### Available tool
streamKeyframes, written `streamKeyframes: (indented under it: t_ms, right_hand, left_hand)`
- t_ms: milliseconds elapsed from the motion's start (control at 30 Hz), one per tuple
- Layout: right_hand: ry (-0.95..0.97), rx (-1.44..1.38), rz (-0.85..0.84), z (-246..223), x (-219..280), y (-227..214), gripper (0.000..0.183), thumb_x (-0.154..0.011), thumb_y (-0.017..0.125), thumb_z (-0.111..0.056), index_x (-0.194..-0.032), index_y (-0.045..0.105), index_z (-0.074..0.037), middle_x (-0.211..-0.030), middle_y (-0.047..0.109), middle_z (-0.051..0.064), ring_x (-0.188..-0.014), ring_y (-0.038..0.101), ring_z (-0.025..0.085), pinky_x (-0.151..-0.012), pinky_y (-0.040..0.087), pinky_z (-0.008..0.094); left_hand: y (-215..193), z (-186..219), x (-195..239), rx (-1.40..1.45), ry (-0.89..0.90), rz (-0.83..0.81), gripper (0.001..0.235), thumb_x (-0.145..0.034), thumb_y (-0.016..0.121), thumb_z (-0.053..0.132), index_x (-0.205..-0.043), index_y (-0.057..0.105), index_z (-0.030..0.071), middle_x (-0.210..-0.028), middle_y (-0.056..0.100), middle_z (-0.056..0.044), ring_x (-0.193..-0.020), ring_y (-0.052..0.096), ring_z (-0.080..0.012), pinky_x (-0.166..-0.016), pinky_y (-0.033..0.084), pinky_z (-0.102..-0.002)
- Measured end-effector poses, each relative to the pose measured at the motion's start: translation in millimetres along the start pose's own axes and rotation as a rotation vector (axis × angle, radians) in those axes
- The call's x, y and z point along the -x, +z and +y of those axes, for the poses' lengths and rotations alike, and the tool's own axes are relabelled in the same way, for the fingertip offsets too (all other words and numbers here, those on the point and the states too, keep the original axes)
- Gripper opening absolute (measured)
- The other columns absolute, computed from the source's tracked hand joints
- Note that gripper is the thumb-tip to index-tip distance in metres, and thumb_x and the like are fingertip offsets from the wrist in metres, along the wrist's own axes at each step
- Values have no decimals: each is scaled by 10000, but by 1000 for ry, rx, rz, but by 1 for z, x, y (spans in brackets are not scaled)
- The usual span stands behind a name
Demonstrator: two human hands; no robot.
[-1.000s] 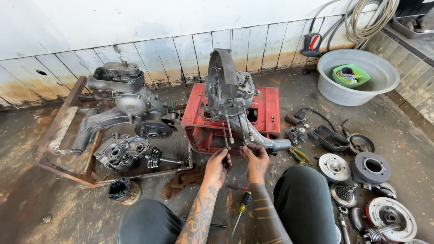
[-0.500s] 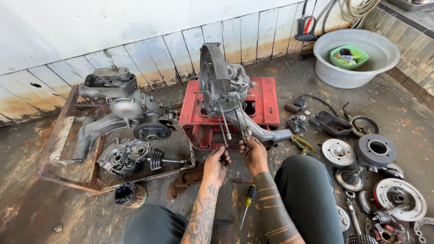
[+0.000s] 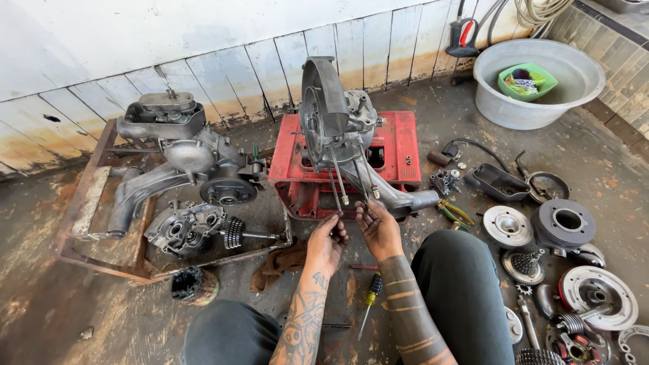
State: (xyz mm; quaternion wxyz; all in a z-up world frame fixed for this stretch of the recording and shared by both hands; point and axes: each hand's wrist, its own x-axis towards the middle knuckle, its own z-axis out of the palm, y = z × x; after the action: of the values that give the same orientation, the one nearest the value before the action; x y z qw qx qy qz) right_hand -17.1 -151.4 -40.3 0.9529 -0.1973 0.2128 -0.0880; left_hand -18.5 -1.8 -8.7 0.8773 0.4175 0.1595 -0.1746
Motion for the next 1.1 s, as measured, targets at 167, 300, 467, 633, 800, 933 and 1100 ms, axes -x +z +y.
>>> streamKeyframes:
  t_ms: [167,300,467,633,800,933,1100]
  right_hand:
    - [26,14,14,0,5,5,99,-956,689,-67,-1019,654,0,-1001,779,202,-784,788,209,-717,666,317]
    - [101,72,14,0,-2,-3,228,-1044,601,-263,-1018,656,-43,-920,788,136,-681,760,167,-589,627,257]
    - [173,203,1,-2,-4,1,279,-1060,518,-384,-1037,619,-125,-746,561,-40,-559,478,75,-467,367,172]
    - [202,194,-53,-1,3,9,311,-1076,411,-414,-1066,560,-142,-770,414,-46,-575,397,89,-479,302,213]
    - [155,167,-98,-2,8,16,410,-1061,518,-481,-984,617,-91,-687,355,-37,-527,332,95,-472,269,218]
    - [233,46,-140,1,2,13,423,-1076,457,-472,-942,617,-104,-663,324,-53,-493,321,77,-441,262,209]
    - [203,138,-102,4,10,17,540,-988,510,-643,-971,629,-117,-715,407,0,-545,384,128,-471,278,246]
  left_hand:
    - [-2,-1,-3,-3,0,-3,192,-930,712,167,-1093,716,67,-765,611,-52,-666,595,-145,-662,555,-283]
    - [-3,-4,-4,-10,3,-10,187,-927,715,177,-1085,714,77,-758,607,-43,-657,591,-135,-655,557,-276]
    - [-2,-5,0,-25,-4,-10,195,-935,699,175,-1106,711,81,-759,610,-37,-662,591,-138,-671,551,-280]
    - [-7,-7,-5,-19,-3,-4,202,-939,694,177,-1118,708,85,-760,615,-28,-663,597,-136,-679,548,-279]
    - [-5,-1,2,-17,5,-22,237,-944,698,199,-1141,701,68,-769,623,-35,-665,602,-130,-667,550,-275]
    - [-8,-4,0,15,13,-18,229,-948,698,194,-1131,701,57,-765,624,-42,-654,605,-130,-651,548,-272]
    - [-5,3,6,21,5,-22,207,-948,689,183,-1110,705,55,-748,621,-46,-640,612,-128,-634,558,-259]
